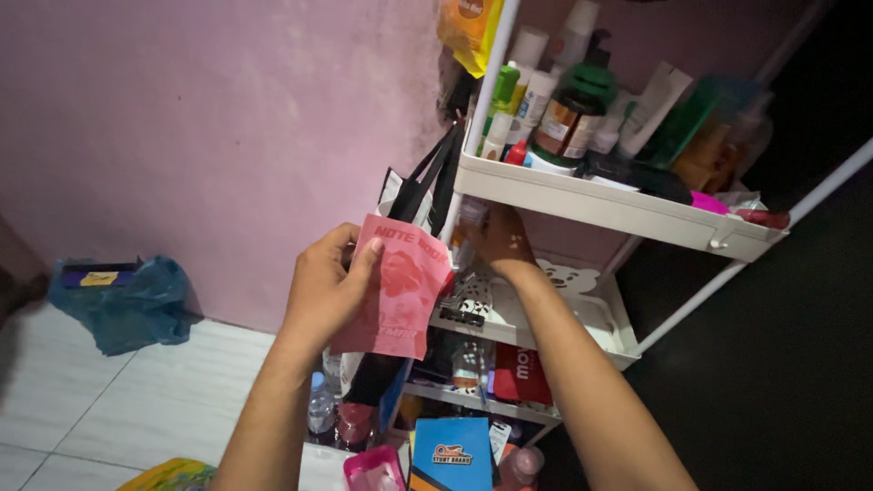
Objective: The person organizes a white multi-tiered shelf by removing and rearranging various items including a pink container, notebooks, and small boxes. They handle items one at a time, placing them back in different positions on the shelves.
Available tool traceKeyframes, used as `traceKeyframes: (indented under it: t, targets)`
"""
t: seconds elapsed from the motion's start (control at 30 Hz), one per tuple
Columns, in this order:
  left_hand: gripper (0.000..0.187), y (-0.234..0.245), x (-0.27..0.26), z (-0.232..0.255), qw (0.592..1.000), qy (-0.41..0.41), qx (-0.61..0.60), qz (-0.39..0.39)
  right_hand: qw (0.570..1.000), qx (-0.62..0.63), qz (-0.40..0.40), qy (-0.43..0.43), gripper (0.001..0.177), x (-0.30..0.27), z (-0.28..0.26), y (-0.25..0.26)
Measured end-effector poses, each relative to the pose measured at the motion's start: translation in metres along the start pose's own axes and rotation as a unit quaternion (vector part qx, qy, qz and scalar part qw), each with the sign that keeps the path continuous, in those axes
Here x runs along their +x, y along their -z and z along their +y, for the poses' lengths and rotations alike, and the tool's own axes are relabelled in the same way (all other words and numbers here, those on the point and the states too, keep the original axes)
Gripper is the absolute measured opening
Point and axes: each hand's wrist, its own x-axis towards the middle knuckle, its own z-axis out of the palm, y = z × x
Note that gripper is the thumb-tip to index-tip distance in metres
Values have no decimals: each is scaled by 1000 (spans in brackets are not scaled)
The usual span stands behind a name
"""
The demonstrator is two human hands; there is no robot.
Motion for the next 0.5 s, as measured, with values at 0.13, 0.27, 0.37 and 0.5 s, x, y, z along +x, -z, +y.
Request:
traceKeyframes:
  t: [0.13,0.27,0.37,0.5]
  targets:
    - [23,-3,-3,7,1000,-6,1,0,998,-22,49,23,36,-9,7,10]
    - [21,-19,-13,11,999,-16,27,11,973,107,199,-44,34,-74,-3,36]
    - [25,-52,-27,13,996,-34,76,8,877,476,66,15,52,-153,-27,47]
    - [26,-98,-48,17,984,-96,146,-28,881,464,13,-93,58,-206,-53,57]
